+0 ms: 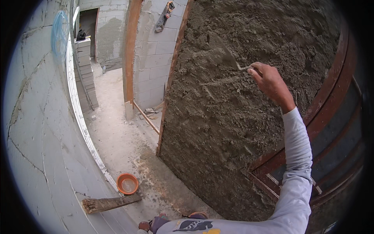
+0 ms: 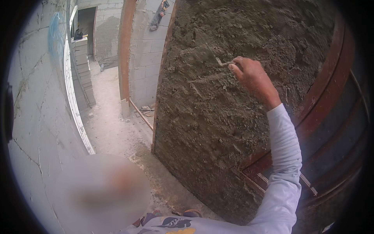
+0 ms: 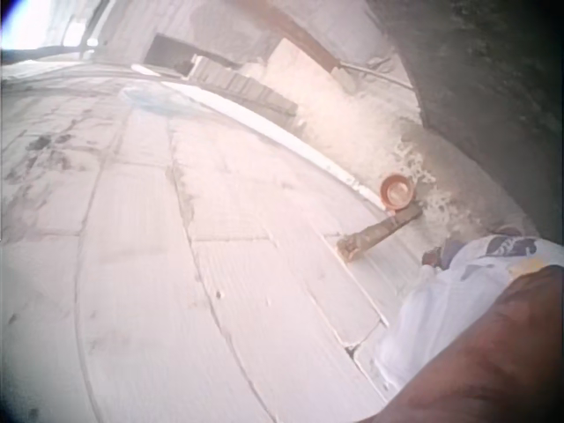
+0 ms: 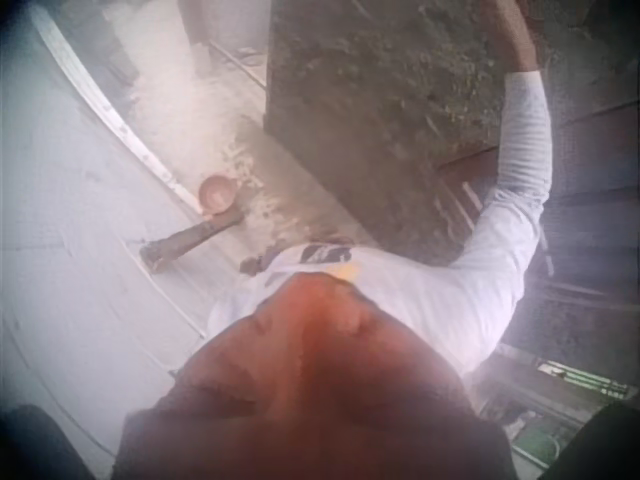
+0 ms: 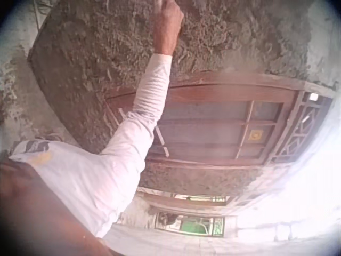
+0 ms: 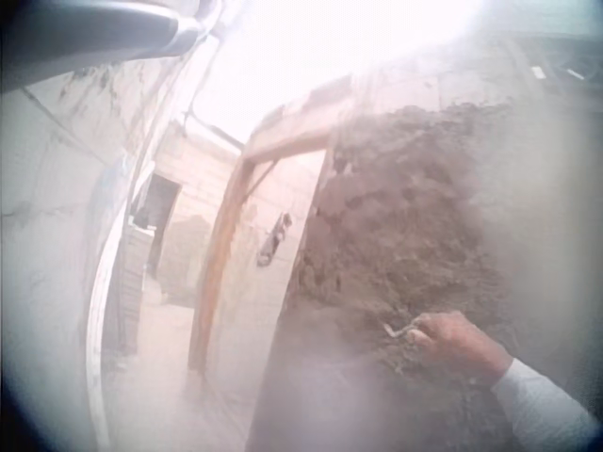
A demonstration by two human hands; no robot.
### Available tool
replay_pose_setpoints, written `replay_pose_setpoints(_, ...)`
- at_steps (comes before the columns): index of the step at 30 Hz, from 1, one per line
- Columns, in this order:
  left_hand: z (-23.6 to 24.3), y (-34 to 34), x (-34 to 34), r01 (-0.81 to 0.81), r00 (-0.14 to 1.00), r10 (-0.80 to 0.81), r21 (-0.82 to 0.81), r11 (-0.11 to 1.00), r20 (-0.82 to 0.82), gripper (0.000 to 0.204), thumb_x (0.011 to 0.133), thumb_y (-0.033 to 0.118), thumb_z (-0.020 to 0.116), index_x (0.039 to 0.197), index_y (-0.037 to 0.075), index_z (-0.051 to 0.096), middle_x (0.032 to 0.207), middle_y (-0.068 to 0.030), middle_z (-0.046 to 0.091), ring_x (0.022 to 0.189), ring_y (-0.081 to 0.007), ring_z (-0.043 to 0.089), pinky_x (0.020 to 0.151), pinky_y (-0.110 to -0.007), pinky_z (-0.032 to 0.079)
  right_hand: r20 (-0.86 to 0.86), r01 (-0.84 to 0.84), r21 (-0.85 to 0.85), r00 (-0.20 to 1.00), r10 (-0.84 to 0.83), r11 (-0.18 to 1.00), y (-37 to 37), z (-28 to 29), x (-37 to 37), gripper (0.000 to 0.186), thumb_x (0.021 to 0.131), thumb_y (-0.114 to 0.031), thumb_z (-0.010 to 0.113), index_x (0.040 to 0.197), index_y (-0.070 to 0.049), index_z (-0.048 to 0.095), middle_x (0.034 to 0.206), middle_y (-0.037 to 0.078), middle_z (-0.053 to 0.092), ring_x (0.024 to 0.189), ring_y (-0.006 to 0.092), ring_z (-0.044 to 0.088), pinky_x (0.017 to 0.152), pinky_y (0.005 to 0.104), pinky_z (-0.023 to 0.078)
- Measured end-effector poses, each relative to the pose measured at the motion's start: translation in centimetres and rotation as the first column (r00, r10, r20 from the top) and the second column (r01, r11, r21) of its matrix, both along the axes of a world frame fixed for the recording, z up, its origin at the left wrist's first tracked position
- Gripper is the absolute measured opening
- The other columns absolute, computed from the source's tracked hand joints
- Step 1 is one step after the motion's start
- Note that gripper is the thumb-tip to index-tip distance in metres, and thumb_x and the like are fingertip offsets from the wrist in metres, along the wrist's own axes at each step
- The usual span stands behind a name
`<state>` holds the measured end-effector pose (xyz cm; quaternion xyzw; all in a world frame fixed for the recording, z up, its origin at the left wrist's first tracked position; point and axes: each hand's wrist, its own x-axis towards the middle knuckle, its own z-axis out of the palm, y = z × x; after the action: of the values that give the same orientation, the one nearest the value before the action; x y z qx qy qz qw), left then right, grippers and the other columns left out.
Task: The person scoops wet cement from an orange basin with a trowel and applies it to a wall section next to a metal gate. After spreading the cement, the person uses a long wooden plank to level and smooth the surface.
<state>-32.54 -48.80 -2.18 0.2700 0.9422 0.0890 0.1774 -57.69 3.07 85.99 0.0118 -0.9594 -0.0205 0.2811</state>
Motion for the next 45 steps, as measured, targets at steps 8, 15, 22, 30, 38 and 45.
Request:
replay_pose_setpoints(8,4.9,6.9,-9.7,-0.931,0.322,0.434,0.366,-0.019,0.841,0.024,0.104,0.015,0.054,0.114,-0.003,0.067,0.092,-0.0106,0.071,0.08,-0.023,0.072,0.07,-0.035,0.06,0.007,0.07,-0.121,0.998,-0.07,0.99,-0.7,-12.7,-15.3,0.037,0.108,-0.031,0.058,0.117,0.004,0.067,0.115,0.03,0.072,0.11,0.0501,0.067,0.096,0.0595,0.052)
replay_pose_setpoints(15,3.4,4.6,-6.3,-0.923,0.364,0.574,0.201,0.329,0.733,0.025,0.1,0.019,0.062,0.116,0.002,0.072,0.107,-0.0171,0.075,0.089,-0.0264,0.071,0.082,-0.043,0.056,-0.129,0.212,0.06,0.971,-0.203,0.975,3.4,-6.9,-4.0,0.045,0.109,-0.036,0.06,0.135,-0.001,0.067,0.127,0.024,0.072,0.123,0.0441,0.065,0.104,0.0528,0.052)
replay_pose_setpoints(22,0.9,-0.7,-6.9,-0.817,0.43,0.552,0.047,0.575,0.715,0.045,0.103,0.035,0.058,0.142,0.011,0.056,0.138,-0.0191,0.066,0.123,-0.0272,0.065,0.102,-0.046,0.051,-0.184,0.448,0.236,0.892,-0.413,0.862,3.1,-1.0,4.6,0.041,0.107,-0.039,0.063,0.137,-0.012,0.068,0.116,0.017,0.07,0.113,0.0368,0.069,0.099,0.0492,0.055)
replay_pose_setpoints(30,-0.5,0.2,-6.7,-0.621,0.762,0.458,0.317,0.717,0.458,0.018,0.097,0.032,0.057,0.098,0.014,0.061,0.101,-0.0152,0.069,0.092,-0.0284,0.069,0.072,-0.046,0.052,-0.321,0.173,0.312,0.945,-0.068,0.934,-2.7,2.6,9.1,0.041,0.102,-0.039,0.074,0.131,-0.01,0.073,0.092,0.007,0.067,0.082,0.0225,0.069,0.074,0.039,0.056)
replay_pose_setpoints(38,-0.7,6.4,1.5,-0.811,0.572,0.251,0.584,0.033,0.781,0.01,0.093,0.016,0.068,0.088,0.007,0.071,0.076,-0.0097,0.072,0.072,-0.0232,0.071,0.058,-0.038,0.055,0.229,-0.379,-0.697,0.687,0.69,0.609,-3.6,2.9,13.0,0.042,0.109,-0.041,0.065,0.126,-0.004,0.075,0.085,0.003,0.071,0.071,0.0119,0.065,0.064,0.0323,0.052)
replay_pose_setpoints(45,0.4,11.4,16.4,-0.876,0.481,0.657,0.351,0.332,0.58,0.035,0.104,0.026,0.056,0.082,0.005,0.072,0.079,-0.0175,0.074,0.076,-0.0322,0.074,0.069,-0.045,0.057,-0.572,-0.136,-0.202,0.82,-0.004,0.97,9.7,6.2,26.5,0.042,0.112,-0.038,0.061,0.144,-0.011,0.068,0.084,-0.004,0.061,0.068,0.0056,0.052,0.061,0.0255,0.045)
